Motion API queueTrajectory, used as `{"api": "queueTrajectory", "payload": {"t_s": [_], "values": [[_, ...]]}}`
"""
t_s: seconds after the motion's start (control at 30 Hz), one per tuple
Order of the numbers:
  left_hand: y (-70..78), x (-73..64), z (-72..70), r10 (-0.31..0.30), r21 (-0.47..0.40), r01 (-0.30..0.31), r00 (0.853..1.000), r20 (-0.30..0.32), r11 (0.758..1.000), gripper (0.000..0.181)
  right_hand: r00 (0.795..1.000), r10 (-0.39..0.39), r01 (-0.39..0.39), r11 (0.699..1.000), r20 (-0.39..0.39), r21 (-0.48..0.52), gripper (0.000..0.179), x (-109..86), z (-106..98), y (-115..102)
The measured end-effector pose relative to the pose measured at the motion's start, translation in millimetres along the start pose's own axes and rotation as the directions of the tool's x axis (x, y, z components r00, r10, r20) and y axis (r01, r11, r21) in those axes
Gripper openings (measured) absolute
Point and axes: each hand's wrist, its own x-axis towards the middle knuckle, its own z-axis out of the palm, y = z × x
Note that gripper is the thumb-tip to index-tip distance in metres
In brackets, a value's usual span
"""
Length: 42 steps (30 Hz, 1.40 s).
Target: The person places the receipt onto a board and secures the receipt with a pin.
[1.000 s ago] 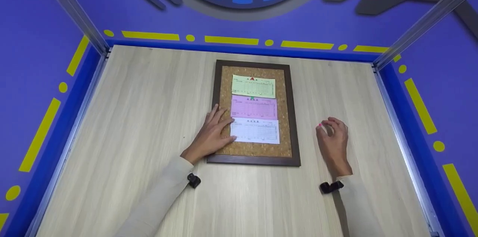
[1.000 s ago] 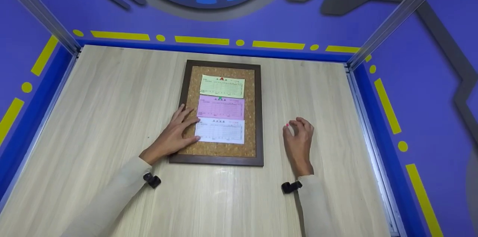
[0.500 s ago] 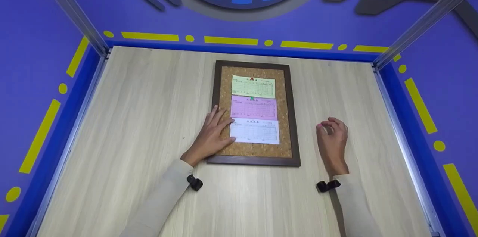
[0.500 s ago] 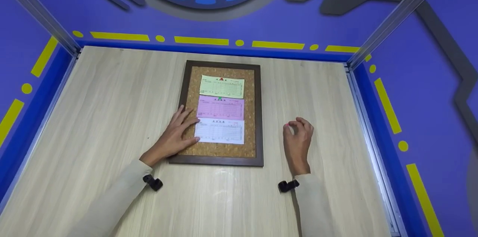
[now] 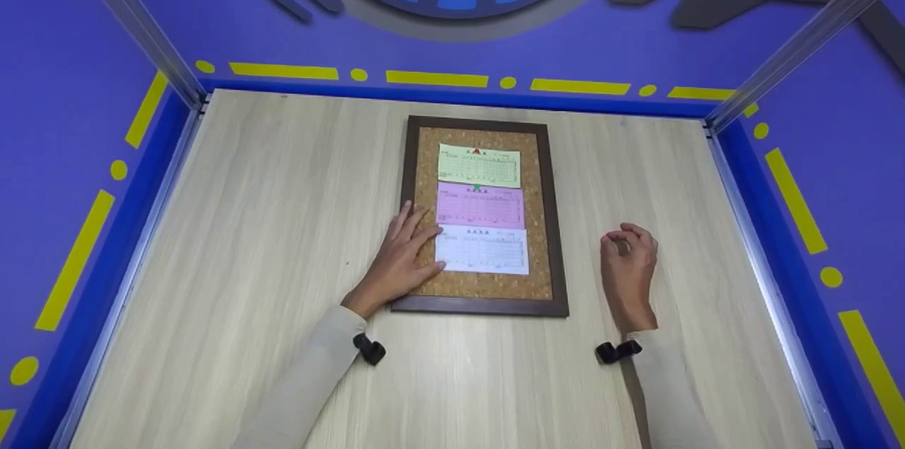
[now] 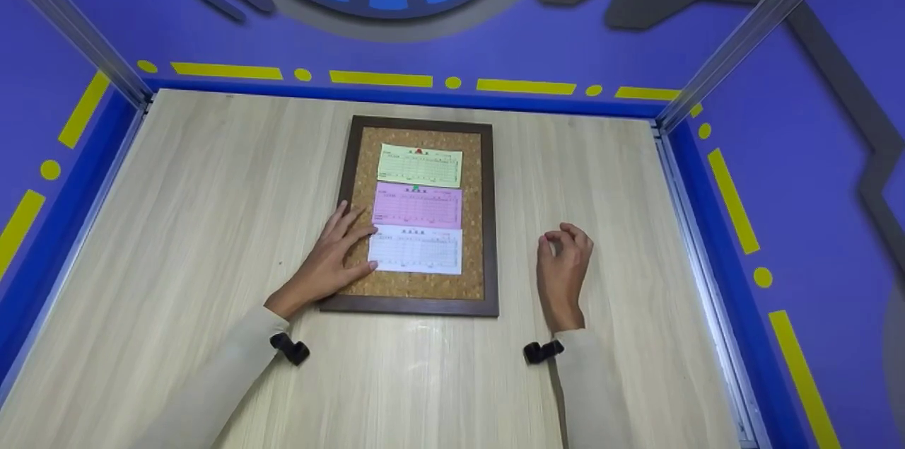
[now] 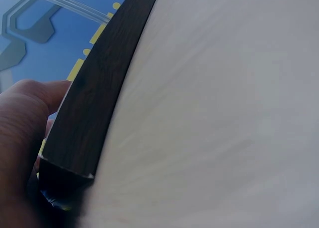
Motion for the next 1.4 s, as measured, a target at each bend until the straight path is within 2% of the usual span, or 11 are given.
{"api": "queueTrajectory", "payload": {"t_s": [0.2,0.47,0.67,1.07,1.4], "values": [[0.7,-0.6,-0.4,-0.008,0.002,0.008,1.0,0.004,1.0,0.064,1.0,0.008,-0.008,1.0,0.004,-0.015,0.012,0.0,-0.1,-0.3],[-0.7,-0.7,-0.1,0.022,-0.006,-0.022,1.0,-0.003,1.0,0.065,1.0,-0.004,0.004,1.0,-0.013,0.008,0.009,-1.0,1.8,-3.8],[0.0,-0.2,-0.6,0.024,0.005,-0.024,1.0,0.002,1.0,0.065,1.0,-0.01,0.01,0.999,0.012,0.037,0.01,-1.8,1.1,-12.0],[-1.1,-0.8,0.9,0.025,0.013,-0.025,1.0,-0.008,1.0,0.064,0.993,-0.121,0.121,0.99,-0.004,0.069,0.01,1.9,6.7,-22.7],[0.6,-0.6,0.4,0.007,0.004,-0.007,1.0,0.009,1.0,0.066,0.978,-0.205,0.197,0.968,0.038,0.153,0.008,2.2,15.8,-39.9]]}}
